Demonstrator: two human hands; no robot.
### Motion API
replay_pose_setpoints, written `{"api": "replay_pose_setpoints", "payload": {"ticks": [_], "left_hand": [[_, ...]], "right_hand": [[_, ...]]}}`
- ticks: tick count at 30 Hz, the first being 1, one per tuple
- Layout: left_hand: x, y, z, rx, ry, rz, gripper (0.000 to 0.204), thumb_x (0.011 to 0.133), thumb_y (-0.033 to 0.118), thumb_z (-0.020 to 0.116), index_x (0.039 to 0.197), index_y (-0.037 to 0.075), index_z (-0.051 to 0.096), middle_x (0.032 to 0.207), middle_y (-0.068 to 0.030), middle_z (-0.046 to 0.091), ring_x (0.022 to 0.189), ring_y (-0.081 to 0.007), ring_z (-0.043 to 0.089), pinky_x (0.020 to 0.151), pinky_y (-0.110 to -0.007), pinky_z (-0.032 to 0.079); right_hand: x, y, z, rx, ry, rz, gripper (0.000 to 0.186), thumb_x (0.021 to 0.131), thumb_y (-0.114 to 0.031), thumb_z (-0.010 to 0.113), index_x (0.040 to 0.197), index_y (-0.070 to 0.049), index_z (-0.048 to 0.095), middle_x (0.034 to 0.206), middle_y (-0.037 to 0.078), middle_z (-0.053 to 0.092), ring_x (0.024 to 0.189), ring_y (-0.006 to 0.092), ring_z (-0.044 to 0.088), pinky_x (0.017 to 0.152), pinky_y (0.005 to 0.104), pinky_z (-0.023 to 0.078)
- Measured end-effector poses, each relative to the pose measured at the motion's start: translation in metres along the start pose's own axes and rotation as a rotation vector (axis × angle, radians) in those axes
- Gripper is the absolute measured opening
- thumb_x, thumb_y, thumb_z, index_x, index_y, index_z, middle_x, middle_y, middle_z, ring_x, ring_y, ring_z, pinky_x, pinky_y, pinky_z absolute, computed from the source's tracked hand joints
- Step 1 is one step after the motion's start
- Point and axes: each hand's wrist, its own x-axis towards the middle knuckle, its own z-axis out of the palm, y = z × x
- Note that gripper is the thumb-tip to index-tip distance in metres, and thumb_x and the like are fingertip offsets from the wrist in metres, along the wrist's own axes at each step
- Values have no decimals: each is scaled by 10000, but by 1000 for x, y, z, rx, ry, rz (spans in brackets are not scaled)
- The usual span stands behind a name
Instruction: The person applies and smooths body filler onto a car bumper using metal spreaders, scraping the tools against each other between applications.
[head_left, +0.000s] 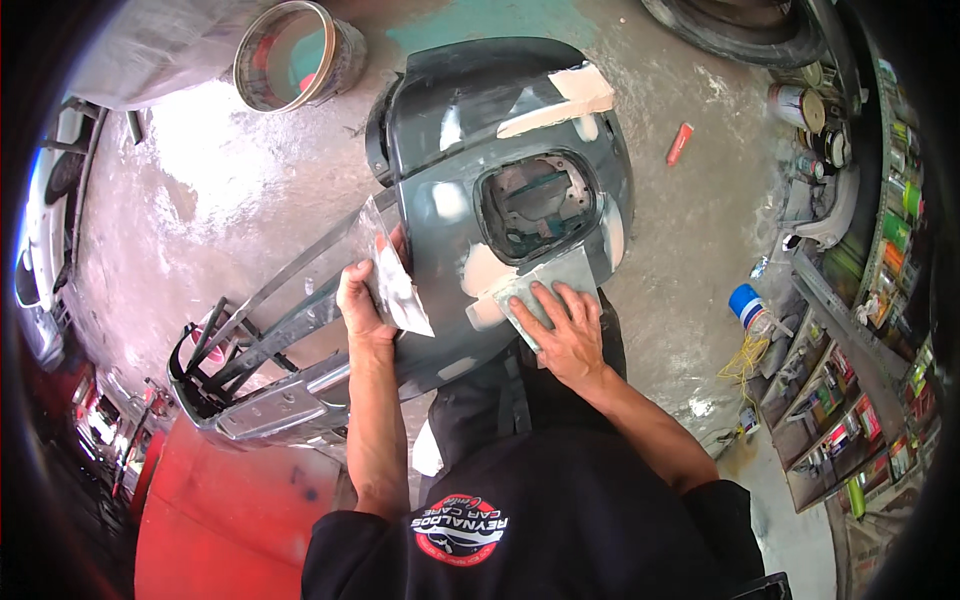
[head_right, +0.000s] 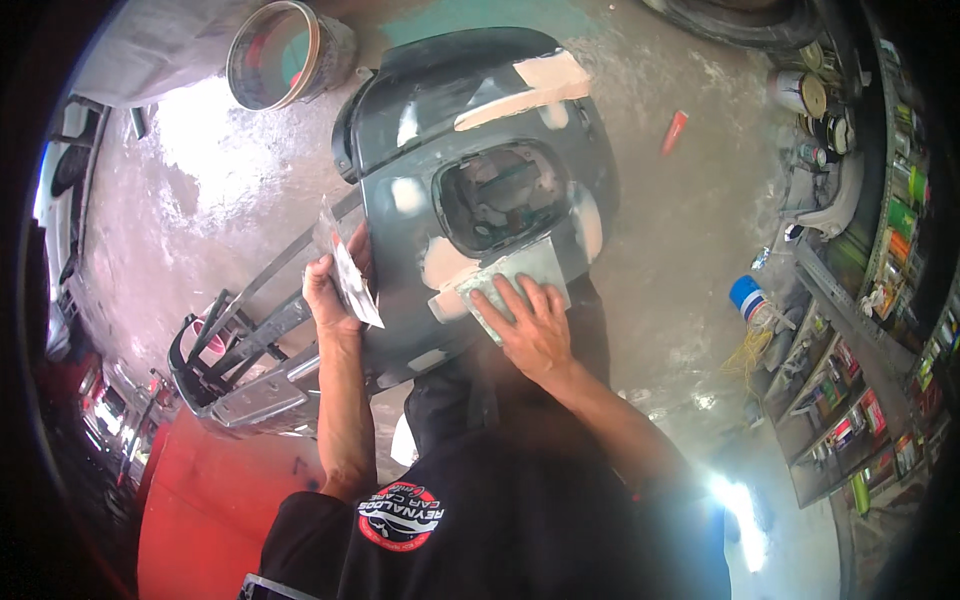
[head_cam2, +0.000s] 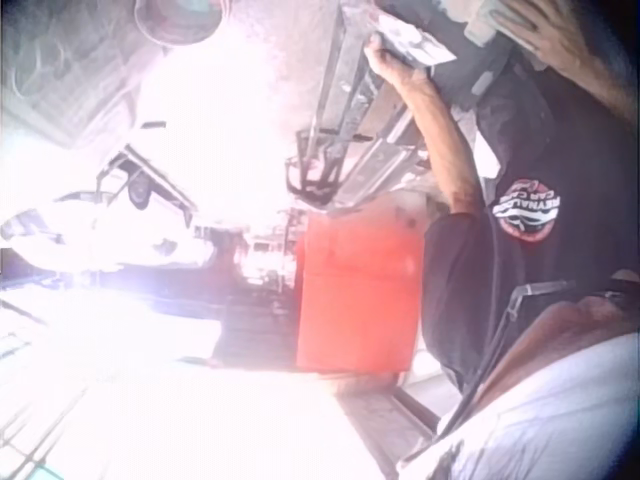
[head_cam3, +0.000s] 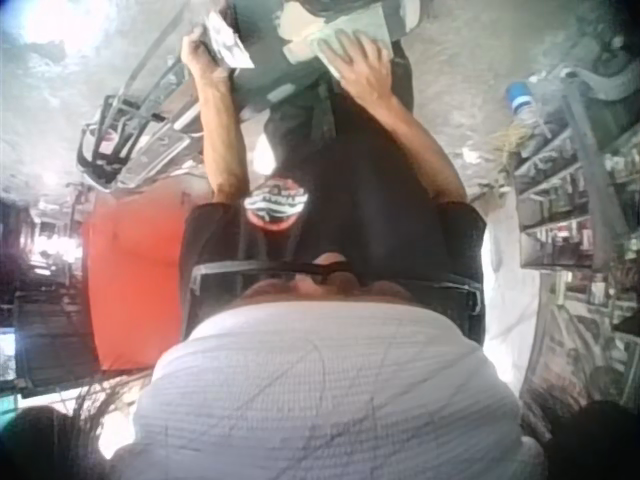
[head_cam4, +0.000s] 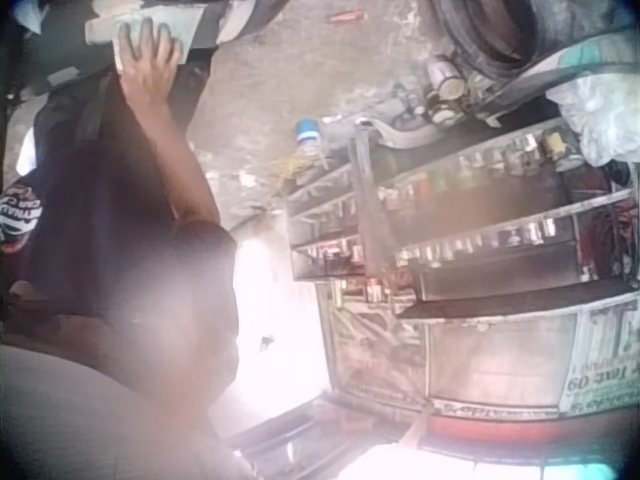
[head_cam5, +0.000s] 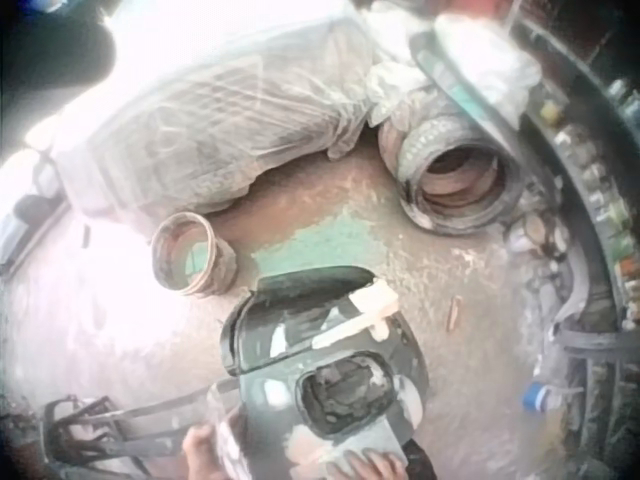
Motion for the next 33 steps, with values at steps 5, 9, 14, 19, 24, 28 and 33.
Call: {"api": "replay_pose_setpoints", "payload": {"ticks": [5, 9, 14, 19, 24, 28, 33], "left_hand": [[2, 3, -6, 36, -16, -14, 877, 726, 319, 629, 1438, -138, 400, 1344, -209, 590, 1203, -265, 596, 1062, -346, 464], [1, -1, 4, 89, -44, -6, 948, 715, 360, 630, 1467, -143, 345, 1436, -232, 511, 1309, -287, 518, 1131, -345, 387], [0, 0, 7, 140, -11, 33, 991, 709, 377, 617, 1490, -142, 295, 1524, -245, 411, 1406, -289, 416, 1184, -335, 298], [1, 2, -2, 154, -52, -11, 981, 718, 388, 578, 1497, -135, 292, 1539, -245, 395, 1428, -285, 387, 1192, -339, 274], [3, 0, -8, 172, -65, 4, 968, 738, 396, 574, 1501, -128, 290, 1552, -250, 371, 1437, -308, 372, 1199, -352, 258], [4, 0, -4, 160, -39, 47, 944, 748, 369, 597, 1489, -136, 302, 1543, -258, 379, 1435, -320, 373, 1199, -363, 264], [5, -1, -3, 119, -51, 37, 928, 745, 339, 627, 1476, -139, 313, 1513, -268, 419, 1396, -335, 423, 1177, -378, 317]], "right_hand": [[0, 2, 6, -7, -7, -19, 660, 709, -69, 682, 1346, -231, 626, 1349, 77, 575, 1210, 303, 494, 960, 460, 394], [-4, 10, 16, 3, 11, -39, 697, 686, -70, 716, 1355, -240, 619, 1370, 71, 555, 1218, 309, 496, 986, 482, 408], [-29, 13, 34, 24, 22, -44, 718, 681, -80, 735, 1366, -255, 608, 1383, 65, 543, 1224, 309, 496, 995, 486, 413], [-43, 10, 31, -2, -5, -32, 708, 682, -83, 733, 1360, -247, 612, 1376, 62, 544, 1232, 308, 488, 1004, 489, 403], [-39, 5, -9, 90, -177, 52, 743, 667, -91, 738, 1380, -237, 588, 1399, 54, 521, 1253, 310, 455, 1009, 487, 373], [-18, 8, -30, 91, -35, 79, 802, 639, -57, 714, 1412, -203, 556, 1403, 94, 499, 1232, 332, 458, 974, 478, 380], [1, 12, -9, 167, 41, 347, 778, 678, -22, 645, 1433, -159, 519, 1375, 118, 504, 1233, 351, 465, 965, 489, 394]]}}
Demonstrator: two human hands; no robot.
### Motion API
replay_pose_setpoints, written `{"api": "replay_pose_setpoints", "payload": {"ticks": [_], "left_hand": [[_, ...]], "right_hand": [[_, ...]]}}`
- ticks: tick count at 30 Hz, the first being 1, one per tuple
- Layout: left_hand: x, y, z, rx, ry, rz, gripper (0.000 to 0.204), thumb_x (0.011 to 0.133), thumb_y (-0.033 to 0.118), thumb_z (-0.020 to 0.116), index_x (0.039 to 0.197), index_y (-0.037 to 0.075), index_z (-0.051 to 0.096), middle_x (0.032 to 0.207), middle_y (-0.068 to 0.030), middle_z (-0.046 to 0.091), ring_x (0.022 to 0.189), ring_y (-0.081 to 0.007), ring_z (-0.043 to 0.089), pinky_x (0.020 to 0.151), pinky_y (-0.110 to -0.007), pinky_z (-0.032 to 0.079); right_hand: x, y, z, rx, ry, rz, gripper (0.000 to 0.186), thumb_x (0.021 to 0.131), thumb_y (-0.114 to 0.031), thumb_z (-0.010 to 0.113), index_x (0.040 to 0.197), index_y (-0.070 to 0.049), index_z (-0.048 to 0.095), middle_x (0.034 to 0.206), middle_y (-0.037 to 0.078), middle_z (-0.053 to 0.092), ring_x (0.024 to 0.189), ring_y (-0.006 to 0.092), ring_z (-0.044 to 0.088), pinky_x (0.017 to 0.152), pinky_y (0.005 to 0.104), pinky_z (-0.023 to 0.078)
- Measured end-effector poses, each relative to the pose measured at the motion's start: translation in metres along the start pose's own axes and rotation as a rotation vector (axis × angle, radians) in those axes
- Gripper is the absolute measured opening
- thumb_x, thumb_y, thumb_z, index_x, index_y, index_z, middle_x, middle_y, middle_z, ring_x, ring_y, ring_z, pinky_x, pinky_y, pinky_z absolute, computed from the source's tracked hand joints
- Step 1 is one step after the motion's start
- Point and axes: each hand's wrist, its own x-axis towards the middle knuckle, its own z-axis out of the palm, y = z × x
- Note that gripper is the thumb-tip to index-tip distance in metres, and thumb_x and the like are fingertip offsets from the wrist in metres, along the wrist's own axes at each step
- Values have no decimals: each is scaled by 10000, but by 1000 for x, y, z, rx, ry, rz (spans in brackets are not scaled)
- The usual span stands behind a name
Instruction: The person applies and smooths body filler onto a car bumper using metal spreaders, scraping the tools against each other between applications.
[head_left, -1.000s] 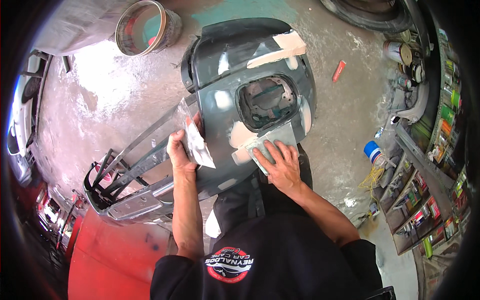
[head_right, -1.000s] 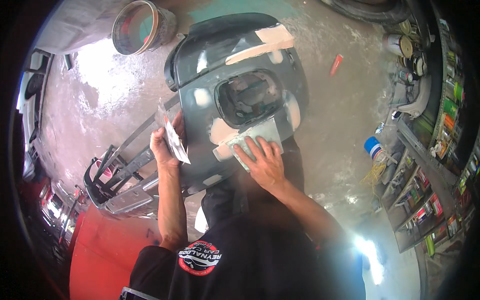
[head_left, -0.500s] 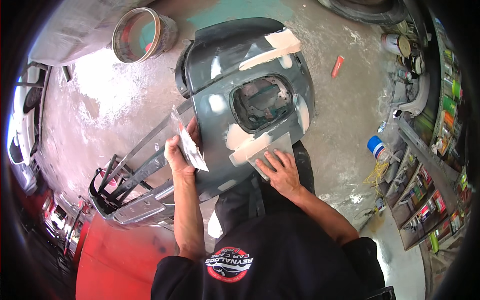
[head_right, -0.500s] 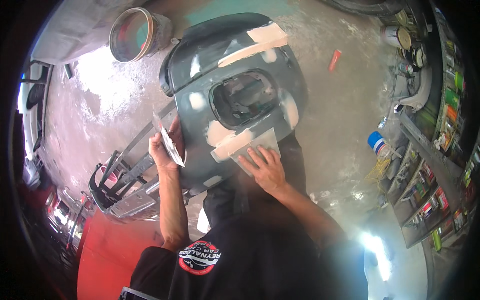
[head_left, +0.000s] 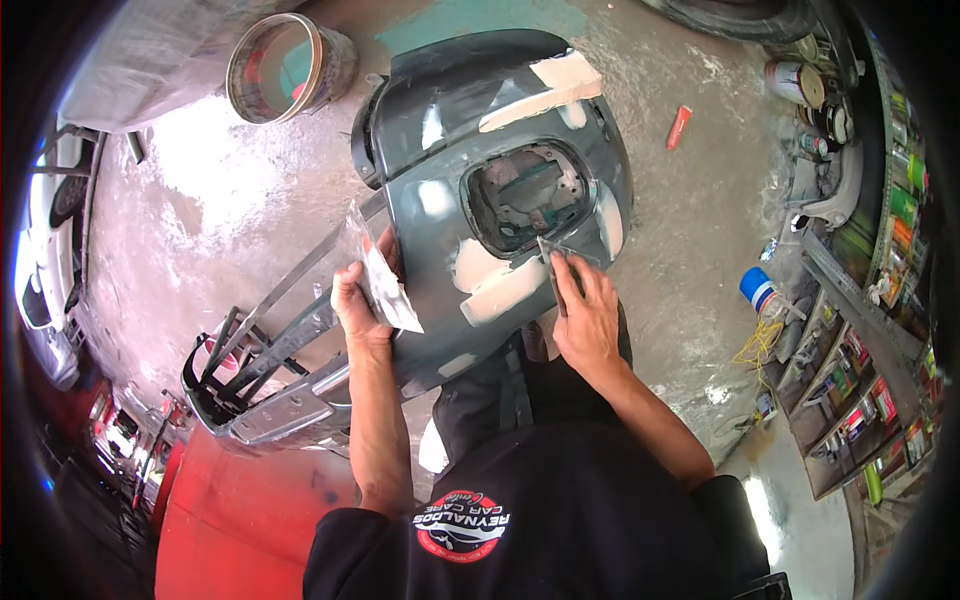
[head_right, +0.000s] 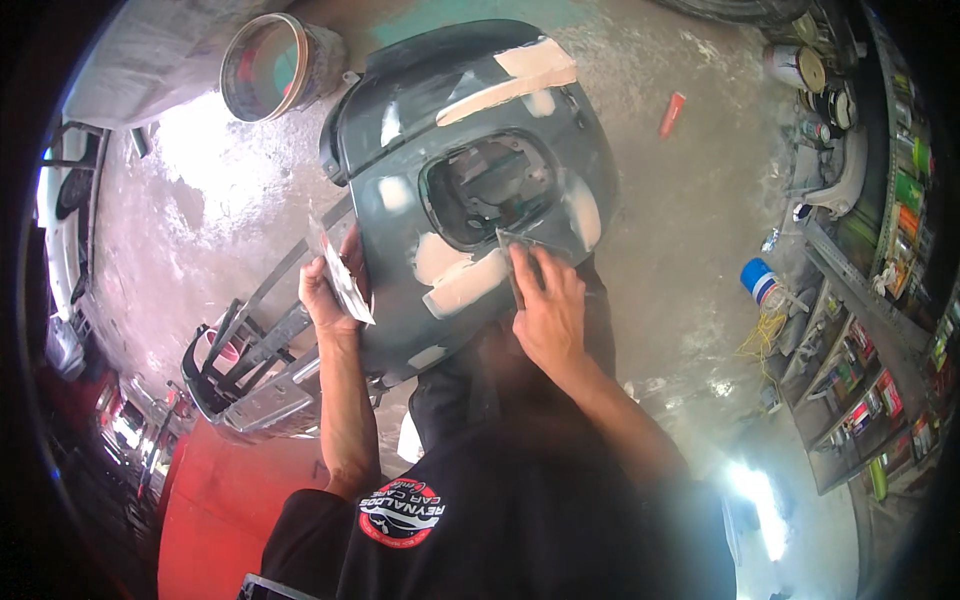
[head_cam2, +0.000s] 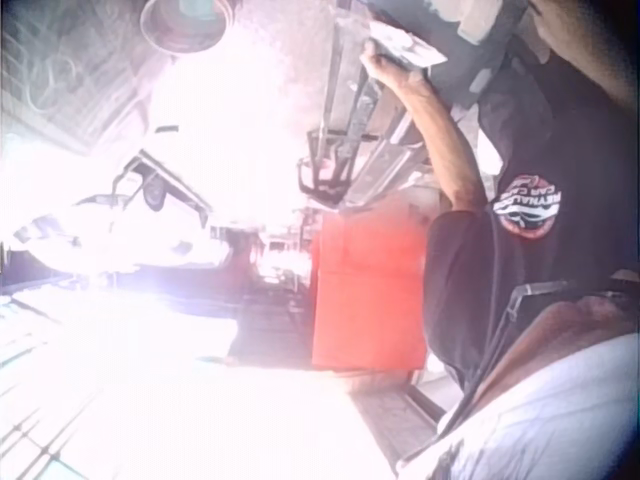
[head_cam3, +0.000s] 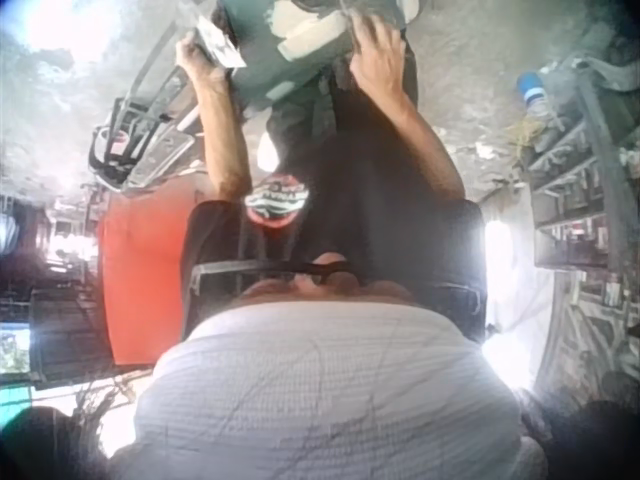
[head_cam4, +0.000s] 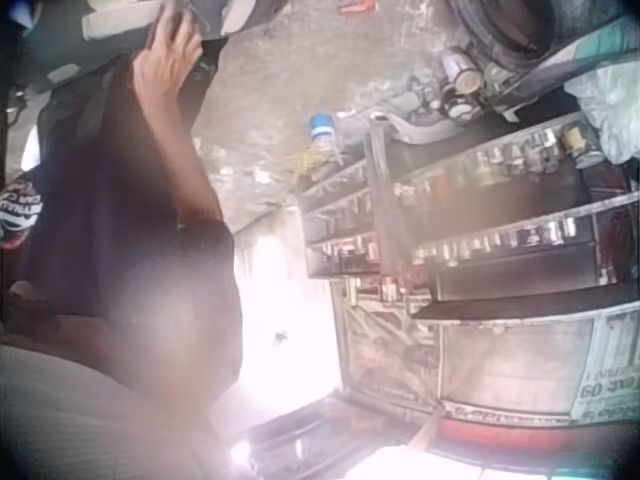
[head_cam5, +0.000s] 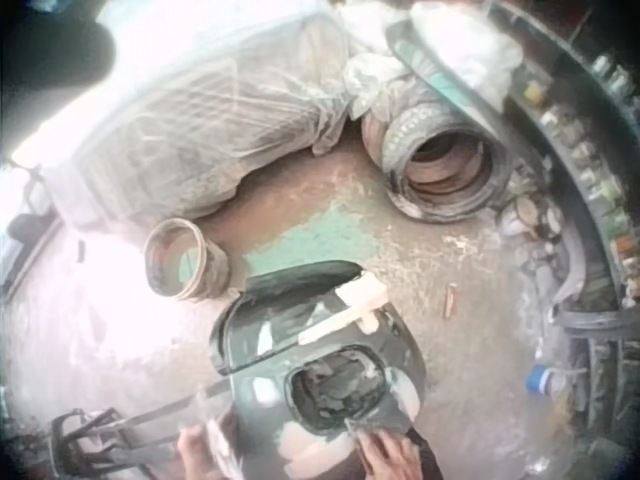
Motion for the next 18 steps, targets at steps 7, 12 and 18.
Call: {"api": "replay_pose_setpoints", "payload": {"ticks": [7, 12, 18], "left_hand": [[-1, -3, -4, -16, 54, 40, 886, 737, 325, 635, 1429, -164, 376, 1450, -261, 495, 1306, -325, 517, 1116, -369, 410], [-2, 0, -5, -40, 64, 6, 874, 733, 314, 637, 1429, -152, 387, 1435, -256, 510, 1291, -321, 529, 1111, -368, 417], [-2, 3, -8, -58, 32, -1, 880, 727, 299, 642, 1437, -151, 381, 1408, -241, 537, 1259, -299, 554, 1046, -352, 481]], "right_hand": [[-30, -41, 11, 60, -210, -52, 760, 675, -51, 681, 1412, -157, 533, 1385, 155, 484, 1219, 372, 453, 982, 486, 378], [-48, -25, 19, -46, -177, -258, 649, 746, -53, 637, 1371, -218, 581, 1381, 105, 527, 1208, 350, 471, 986, 479, 379], [-39, -29, -10, -102, -267, -300, 568, 796, -91, 625, 1342, -245, 607, 1358, 72, 554, 1197, 324, 482, 958, 456, 391]]}}
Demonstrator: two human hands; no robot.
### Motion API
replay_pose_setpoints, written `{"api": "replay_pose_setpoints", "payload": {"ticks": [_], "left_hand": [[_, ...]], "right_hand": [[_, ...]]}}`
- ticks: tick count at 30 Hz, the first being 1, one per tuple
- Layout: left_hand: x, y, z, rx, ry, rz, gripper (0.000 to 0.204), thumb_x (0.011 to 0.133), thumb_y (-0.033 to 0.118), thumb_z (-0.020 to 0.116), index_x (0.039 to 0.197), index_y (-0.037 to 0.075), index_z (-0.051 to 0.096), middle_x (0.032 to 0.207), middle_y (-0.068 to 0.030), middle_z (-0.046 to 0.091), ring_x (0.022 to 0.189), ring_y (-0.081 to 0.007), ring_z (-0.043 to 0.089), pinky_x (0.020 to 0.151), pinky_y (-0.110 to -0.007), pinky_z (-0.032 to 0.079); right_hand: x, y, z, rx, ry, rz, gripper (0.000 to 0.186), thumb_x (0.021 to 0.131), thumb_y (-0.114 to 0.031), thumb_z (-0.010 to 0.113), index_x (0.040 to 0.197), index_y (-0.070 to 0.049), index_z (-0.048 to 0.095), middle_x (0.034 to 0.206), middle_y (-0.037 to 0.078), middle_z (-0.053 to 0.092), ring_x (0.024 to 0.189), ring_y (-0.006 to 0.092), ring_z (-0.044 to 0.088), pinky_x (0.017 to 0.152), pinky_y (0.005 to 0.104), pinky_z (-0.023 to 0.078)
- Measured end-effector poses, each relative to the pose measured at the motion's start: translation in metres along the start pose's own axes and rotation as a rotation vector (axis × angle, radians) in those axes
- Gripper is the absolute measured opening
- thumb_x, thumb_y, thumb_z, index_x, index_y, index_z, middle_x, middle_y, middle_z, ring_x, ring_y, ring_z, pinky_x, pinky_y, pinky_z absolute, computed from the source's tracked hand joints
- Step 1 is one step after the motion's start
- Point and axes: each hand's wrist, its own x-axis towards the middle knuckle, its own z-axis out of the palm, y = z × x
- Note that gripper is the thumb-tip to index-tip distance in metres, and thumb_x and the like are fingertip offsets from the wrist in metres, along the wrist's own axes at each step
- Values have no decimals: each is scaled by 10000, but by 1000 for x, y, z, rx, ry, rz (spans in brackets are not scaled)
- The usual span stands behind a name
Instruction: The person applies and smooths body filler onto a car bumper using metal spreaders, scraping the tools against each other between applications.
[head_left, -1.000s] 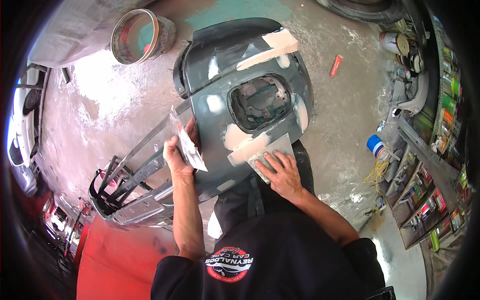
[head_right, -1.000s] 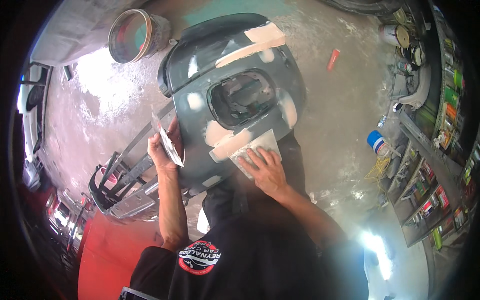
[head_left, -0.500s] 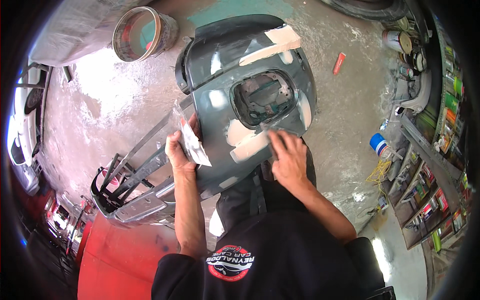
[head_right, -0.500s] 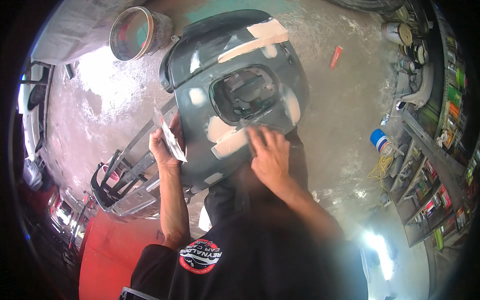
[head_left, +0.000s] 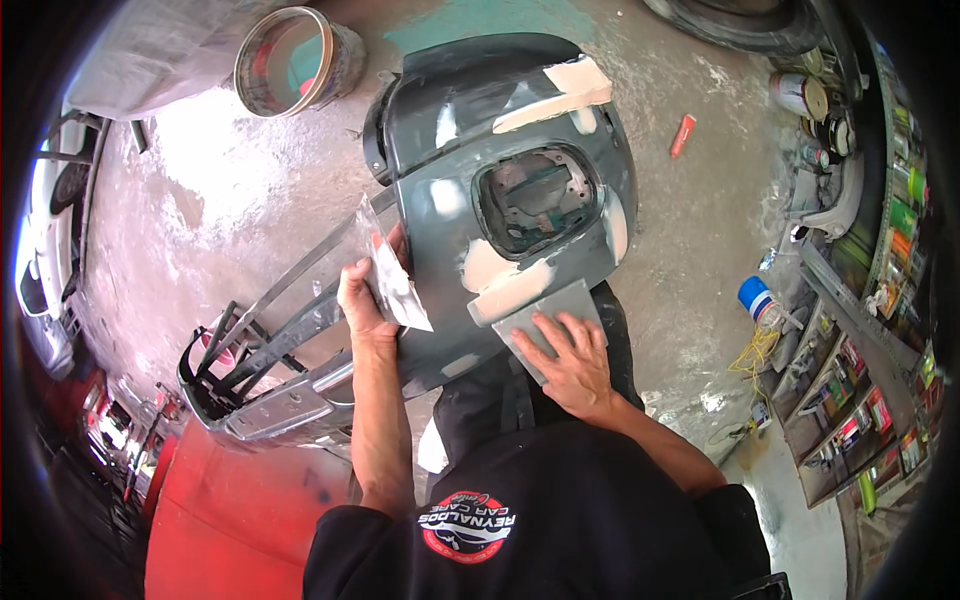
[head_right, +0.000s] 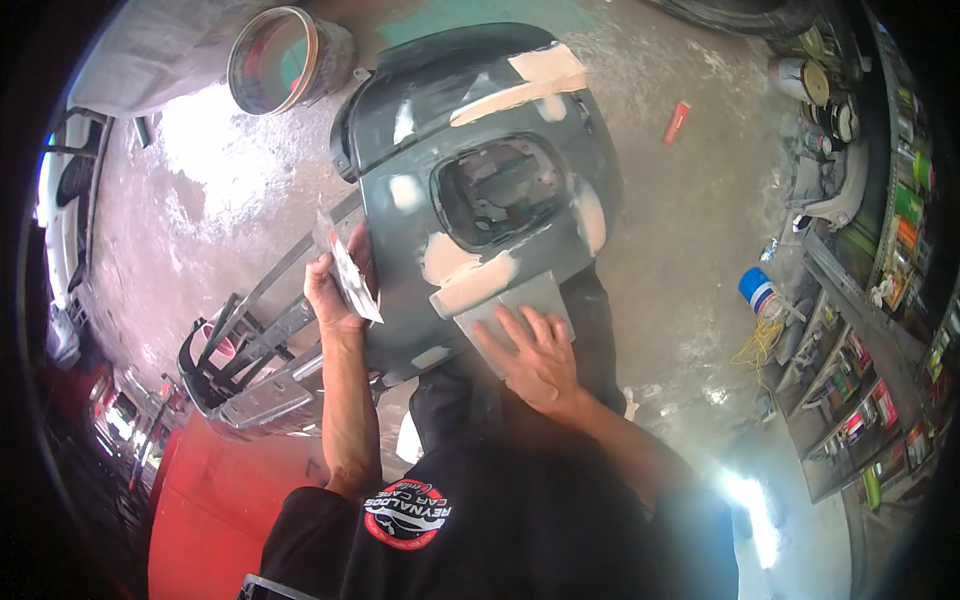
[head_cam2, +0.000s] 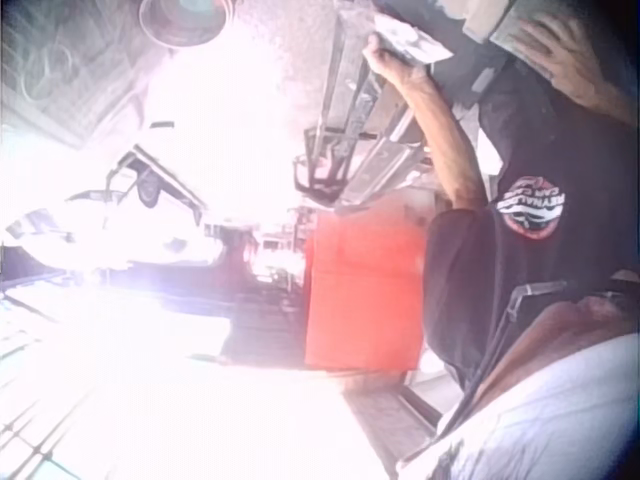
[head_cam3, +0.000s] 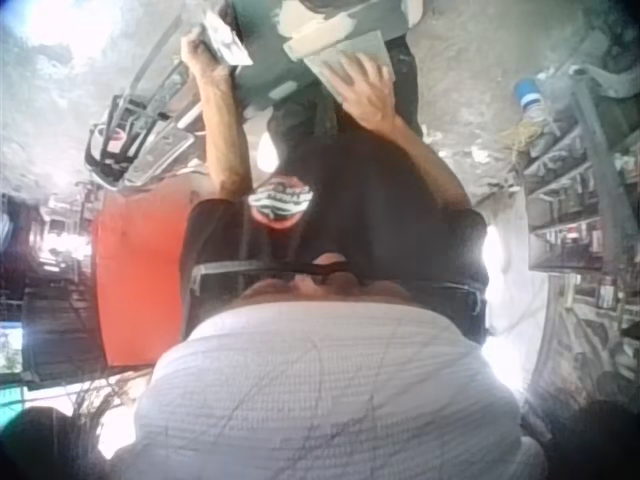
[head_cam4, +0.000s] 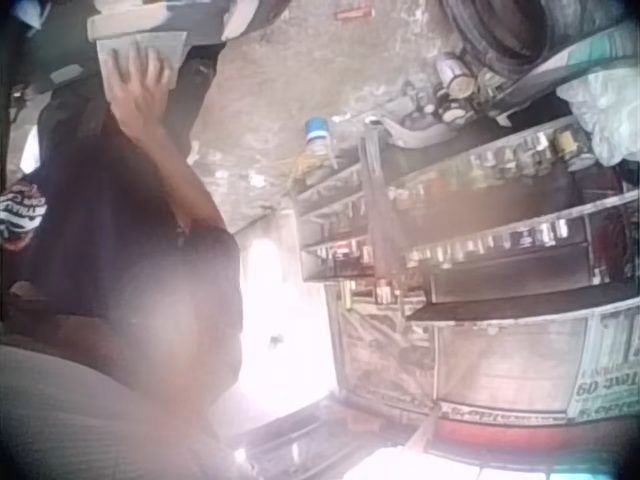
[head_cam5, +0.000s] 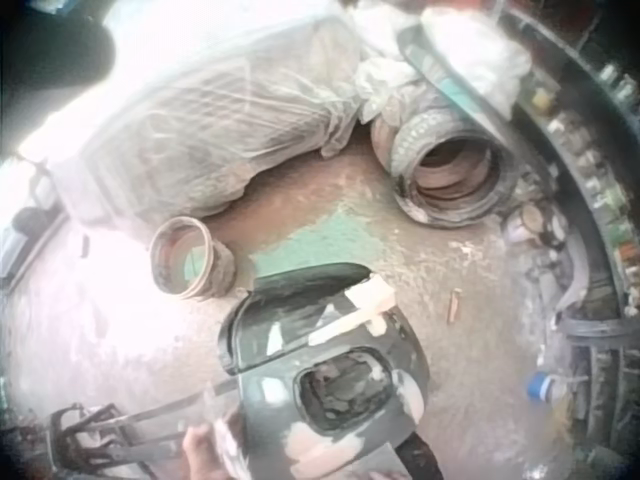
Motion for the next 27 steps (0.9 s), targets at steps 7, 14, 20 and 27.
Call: {"api": "replay_pose_setpoints", "payload": {"ticks": [7, 14, 20, 27], "left_hand": [[2, 0, 1, -30, -21, -43, 863, 732, 293, 637, 1433, -146, 391, 1379, -223, 563, 1240, -279, 570, 1015, -344, 505], [0, -2, 3, 27, 22, 4, 872, 735, 303, 632, 1437, -148, 378, 1455, -252, 494, 1307, -313, 515, 1085, -360, 444], [0, -4, 5, 9, -78, 34, 596, 769, 321, 645, 1286, 34, 565, 1435, -316, 475, 1368, -402, 432, 1202, -434, 276], [0, -4, 12, 47, -26, 37, 927, 750, 343, 605, 1504, -71, 260, 1539, -289, 366, 1423, -382, 373, 1214, -446, 259]], "right_hand": [[29, 14, 37, -130, 382, -63, 525, 796, -95, 648, 1300, -241, 662, 1402, 93, 523, 1221, 334, 471, 982, 485, 378], [30, 18, 55, -145, 370, -67, 445, 897, -167, 591, 1324, -284, 636, 1389, 66, 543, 1203, 322, 514, 986, 513, 407], [30, 20, 59, -135, 367, -69, 465, 875, -146, 609, 1321, -278, 635, 1391, 69, 529, 1206, 330, 511, 992, 520, 414], [12, 21, 65, -114, 296, -85, 480, 888, -155, 609, 1353, -272, 603, 1374, 74, 524, 1206, 330, 500, 982, 513, 425]]}}
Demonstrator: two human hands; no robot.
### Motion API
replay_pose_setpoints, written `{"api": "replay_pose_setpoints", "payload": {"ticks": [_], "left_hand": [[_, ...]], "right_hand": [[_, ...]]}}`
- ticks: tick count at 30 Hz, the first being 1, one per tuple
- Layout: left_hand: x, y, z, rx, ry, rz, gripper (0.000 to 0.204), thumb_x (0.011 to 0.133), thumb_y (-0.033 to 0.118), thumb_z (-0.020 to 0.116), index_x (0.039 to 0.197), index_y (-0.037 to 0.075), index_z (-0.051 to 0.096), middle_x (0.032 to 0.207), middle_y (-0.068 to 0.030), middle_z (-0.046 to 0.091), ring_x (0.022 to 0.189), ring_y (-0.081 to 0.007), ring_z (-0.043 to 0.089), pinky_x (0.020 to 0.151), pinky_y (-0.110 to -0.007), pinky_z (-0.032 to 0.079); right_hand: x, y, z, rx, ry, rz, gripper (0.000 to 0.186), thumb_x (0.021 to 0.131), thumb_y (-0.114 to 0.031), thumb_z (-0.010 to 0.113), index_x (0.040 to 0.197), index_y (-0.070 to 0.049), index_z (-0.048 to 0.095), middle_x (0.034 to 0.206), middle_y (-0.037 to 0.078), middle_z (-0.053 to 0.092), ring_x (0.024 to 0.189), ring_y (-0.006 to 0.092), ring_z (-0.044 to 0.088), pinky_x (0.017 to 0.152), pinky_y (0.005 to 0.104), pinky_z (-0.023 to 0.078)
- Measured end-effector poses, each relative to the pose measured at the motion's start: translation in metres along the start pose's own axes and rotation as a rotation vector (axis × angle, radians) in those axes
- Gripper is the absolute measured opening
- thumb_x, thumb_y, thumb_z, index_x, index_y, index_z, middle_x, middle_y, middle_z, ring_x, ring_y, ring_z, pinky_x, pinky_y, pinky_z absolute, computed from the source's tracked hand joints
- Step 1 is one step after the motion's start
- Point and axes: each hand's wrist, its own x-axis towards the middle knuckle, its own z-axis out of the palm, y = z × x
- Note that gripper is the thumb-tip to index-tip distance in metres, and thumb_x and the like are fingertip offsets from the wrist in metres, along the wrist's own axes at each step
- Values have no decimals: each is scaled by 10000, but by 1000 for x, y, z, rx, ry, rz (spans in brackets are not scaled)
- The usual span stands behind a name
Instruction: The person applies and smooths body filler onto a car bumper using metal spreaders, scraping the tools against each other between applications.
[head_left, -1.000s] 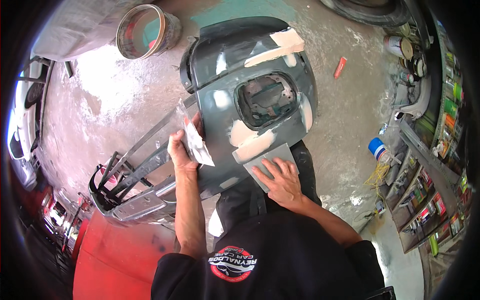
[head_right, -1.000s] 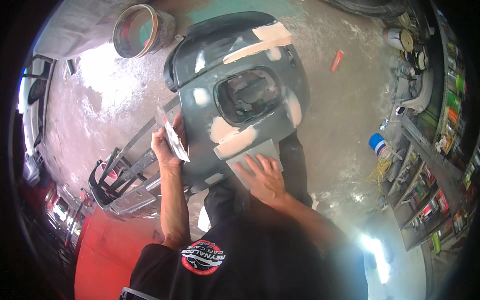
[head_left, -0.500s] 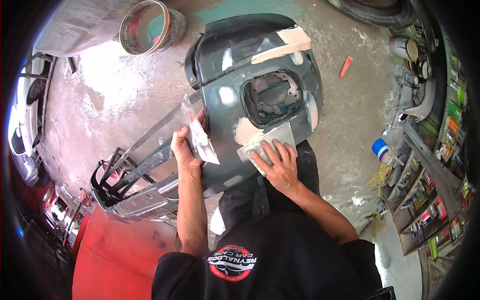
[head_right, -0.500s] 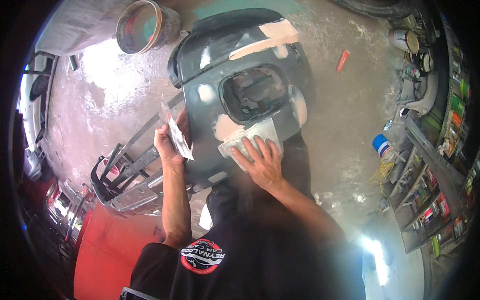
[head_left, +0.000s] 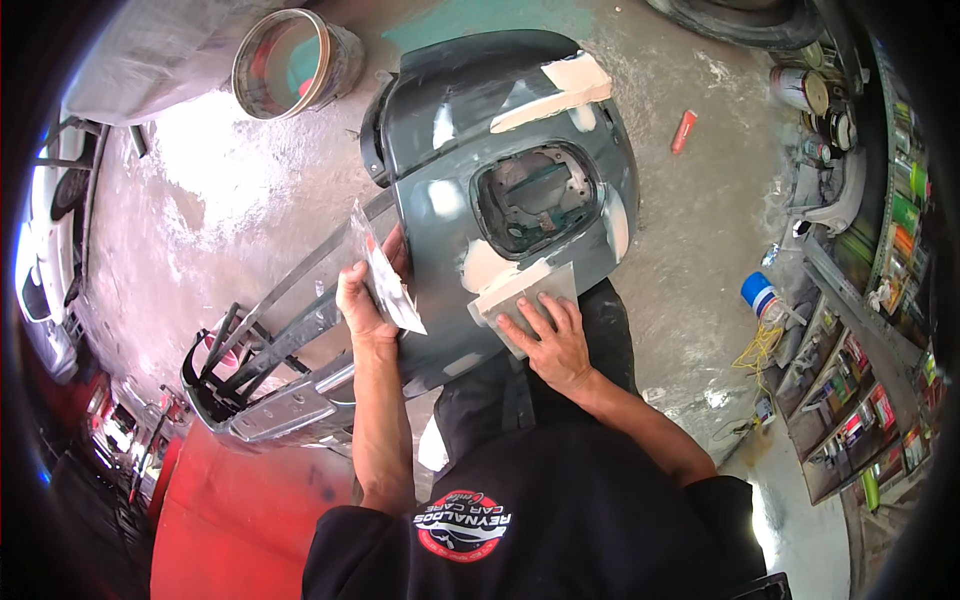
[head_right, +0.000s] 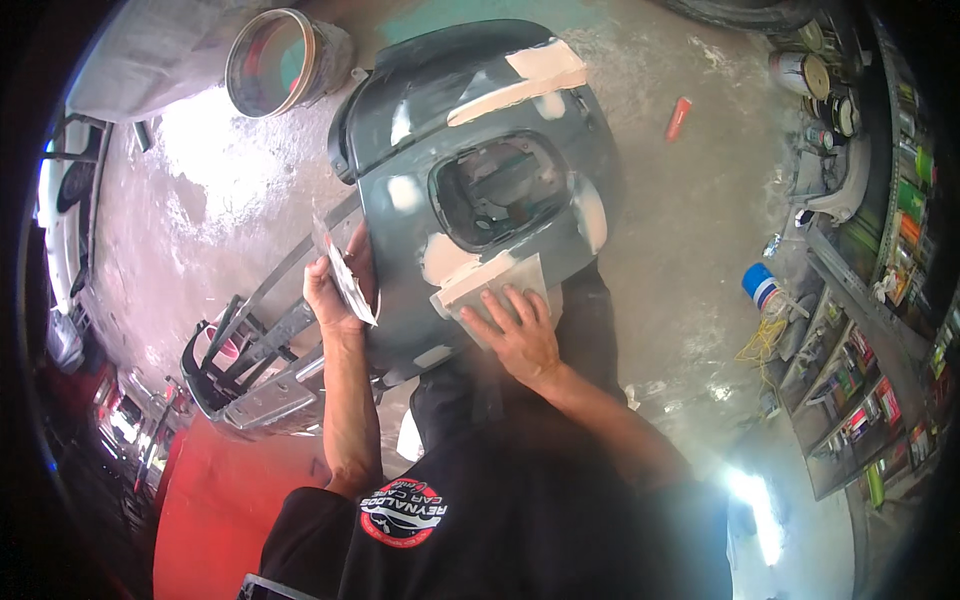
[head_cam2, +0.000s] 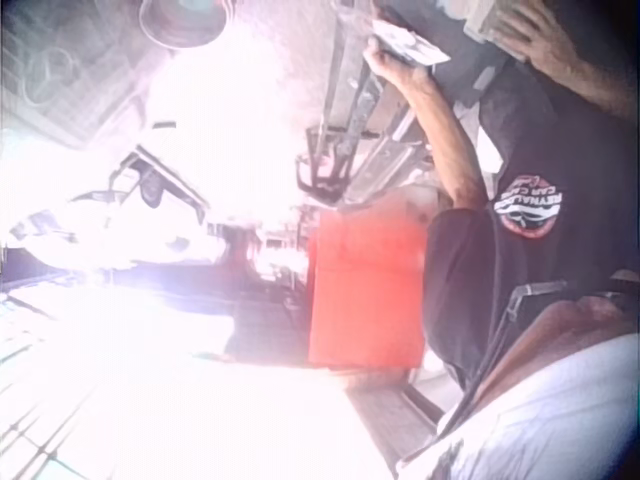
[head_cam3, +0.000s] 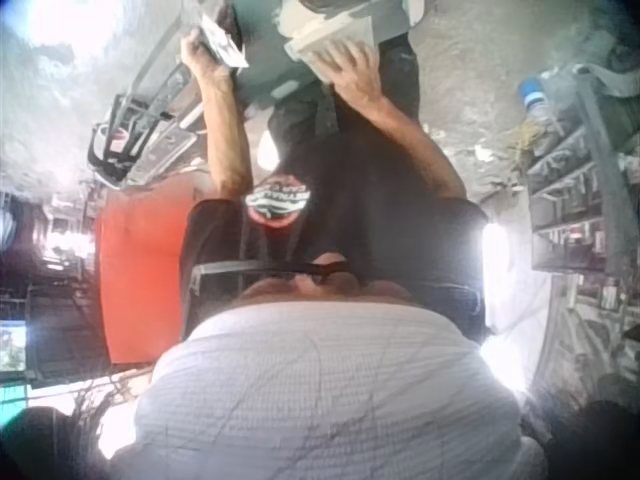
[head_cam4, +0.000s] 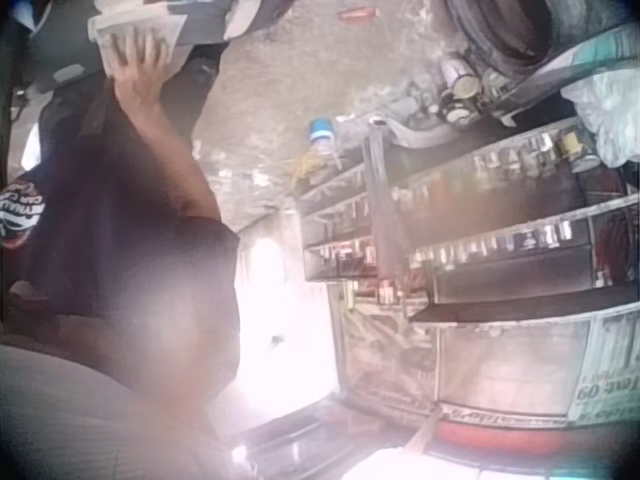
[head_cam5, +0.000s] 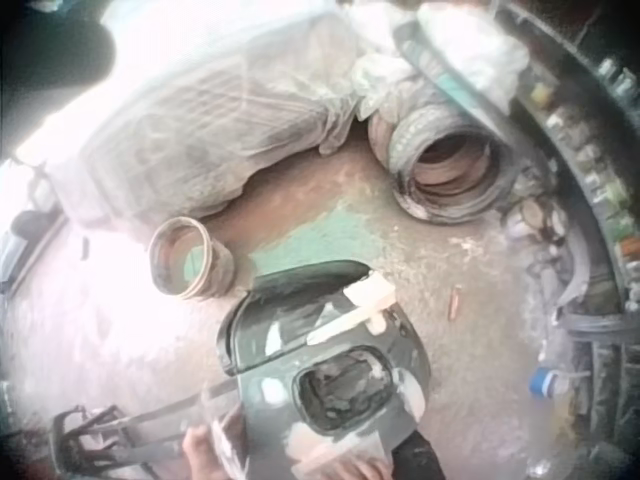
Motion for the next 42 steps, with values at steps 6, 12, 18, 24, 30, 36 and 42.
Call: {"api": "replay_pose_setpoints", "payload": {"ticks": [6, 12, 18, 24, 30, 36, 42], "left_hand": [[3, -1, -7, -16, -12, 12, 887, 751, 331, 611, 1476, -79, 305, 1543, -283, 363, 1435, -374, 361, 1225, -433, 236], [4, 0, -19, -79, 35, -8, 777, 761, 300, 608, 1408, -89, 424, 1463, -278, 472, 1294, -329, 521, 977, -358, 535], [3, 1, -9, -95, 80, -50, 829, 729, 304, 633, 1416, -114, 430, 1329, -241, 584, 1059, -253, 645, 807, -312, 593], [2, 4, -10, -118, -8, -110, 905, 713, 323, 643, 1444, -143, 383, 1276, -214, 605, 1015, -220, 654, 797, -290, 591], [2, 1, -11, -66, 12, -59, 911, 729, 312, 627, 1460, -147, 336, 1436, -264, 494, 1283, -291, 518, 997, -348, 500], [1, 1, -7, -14, 29, -30, 919, 734, 332, 614, 1455, -159, 321, 1504, -276, 425, 1382, -347, 434, 1168, -387, 327], [0, 1, -3, 117, -6, -39, 975, 745, 417, 558, 1497, -141, 287, 1548, -236, 388, 1427, -292, 392, 1193, -348, 264]], "right_hand": [[-13, -3, -8, 17, -57, -8, 502, 876, -128, 607, 1364, -246, 590, 1375, 84, 519, 1198, 335, 493, 982, 511, 413], [7, -19, -58, 81, -228, 53, 546, 818, -122, 615, 1357, -206, 597, 1361, 87, 557, 1182, 308, 489, 965, 462, 386], [39, -24, -60, -14, -88, 21, 517, 823, -129, 632, 1329, -238, 640, 1318, 76, 544, 1169, 301, 463, 964, 448, 364], [39, -22, -41, -99, -64, -22, 505, 878, -160, 560, 1369, -268, 600, 1294, 52, 565, 1164, 269, 496, 968, 430, 375], [40, -24, -42, -96, -109, -26, 485, 887, -138, 564, 1357, -245, 619, 1286, 66, 552, 1140, 278, 477, 958, 434, 370], [0, -28, -25, -76, -168, -11, 477, 894, -152, 562, 1359, -243, 615, 1292, 74, 533, 1153, 283, 471, 967, 446, 376], [-11, -22, -40, 7, -152, 51, 478, 869, -186, 621, 1340, -269, 620, 1312, 101, 524, 1174, 318, 472, 965, 474, 390]]}}
